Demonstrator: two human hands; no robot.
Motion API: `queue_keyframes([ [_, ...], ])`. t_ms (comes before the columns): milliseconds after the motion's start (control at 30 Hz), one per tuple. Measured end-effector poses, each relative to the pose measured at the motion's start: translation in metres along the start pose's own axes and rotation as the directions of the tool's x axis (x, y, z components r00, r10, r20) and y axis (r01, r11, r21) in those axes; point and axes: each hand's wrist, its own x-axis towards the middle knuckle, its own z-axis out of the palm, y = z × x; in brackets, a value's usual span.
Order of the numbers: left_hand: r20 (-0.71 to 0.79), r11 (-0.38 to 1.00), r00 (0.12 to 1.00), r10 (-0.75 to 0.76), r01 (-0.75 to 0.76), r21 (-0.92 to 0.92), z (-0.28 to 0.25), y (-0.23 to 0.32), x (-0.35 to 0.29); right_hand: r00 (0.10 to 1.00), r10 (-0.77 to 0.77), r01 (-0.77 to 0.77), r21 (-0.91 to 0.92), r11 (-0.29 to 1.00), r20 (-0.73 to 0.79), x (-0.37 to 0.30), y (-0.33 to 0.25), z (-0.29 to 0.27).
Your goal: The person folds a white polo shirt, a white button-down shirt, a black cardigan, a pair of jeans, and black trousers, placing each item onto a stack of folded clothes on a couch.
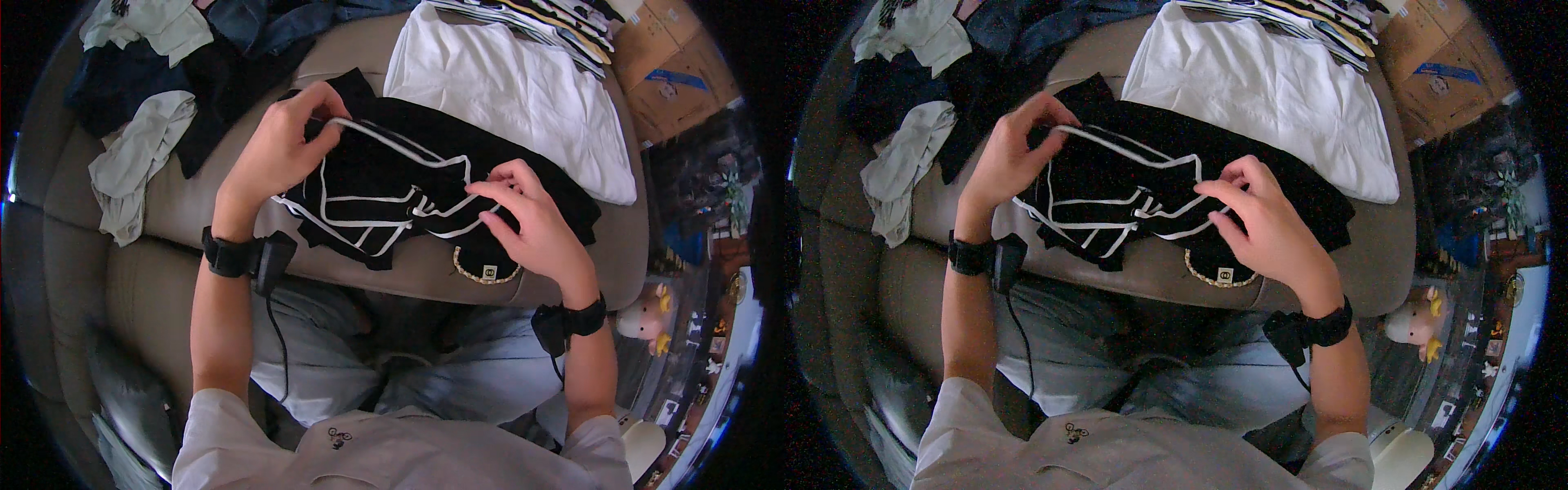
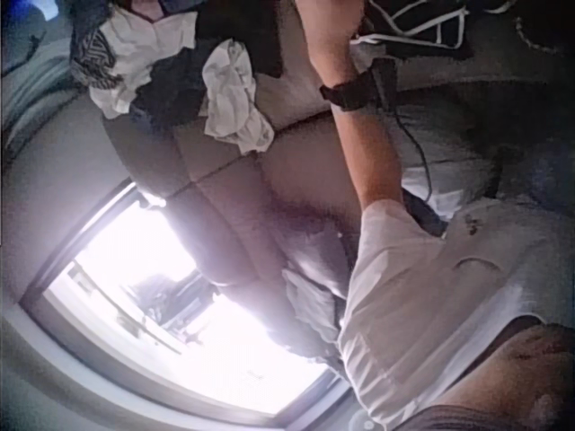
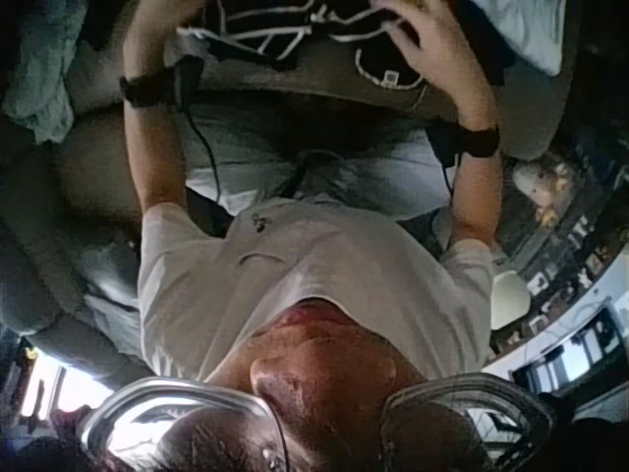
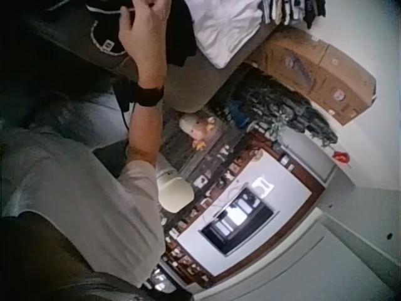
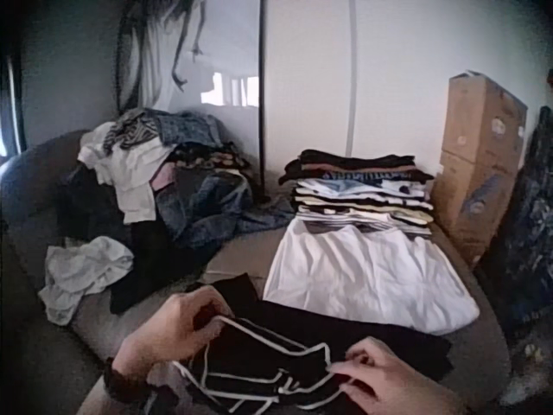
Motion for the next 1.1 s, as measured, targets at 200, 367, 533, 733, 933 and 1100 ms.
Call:
queue_keyframes([
  [200,-0.226,0.958,0.973,0.036,-0.098,-0.27,0.01,0.001,0.001,0.998,0.057,-0.054,-0.097,0.994,0.032,0.003,-0.008,0.004],
  [367,-0.3,0.925,0.951,0.074,-0.178,-0.336,0.015,0.013,0.0,0.989,-0.07,0.03,-0.284,0.958,-0.134,0.015,-0.021,0.018],
  [533,-0.294,0.91,0.943,0.157,-0.253,-0.327,0.015,0.022,-0.003,0.977,-0.14,0.062,-0.413,0.908,-0.163,0.022,-0.03,0.029],
  [733,-0.256,0.911,0.909,0.33,-0.378,-0.167,-0.003,0.055,0.003,0.942,-0.209,0.019,-0.581,0.813,-0.262,0.034,-0.024,0.011],
  [933,-0.298,0.905,0.866,0.401,-0.424,-0.017,-0.045,0.091,0.001,0.937,-0.261,0.045,-0.66,0.75,-0.232,0.017,-0.048,-0.057],
  [1100,-0.206,0.944,0.938,0.278,-0.307,-0.122,-0.077,0.122,-0.01,0.958,-0.272,0.131,-0.711,0.691,-0.087,-0.007,-0.086,-0.119],
])
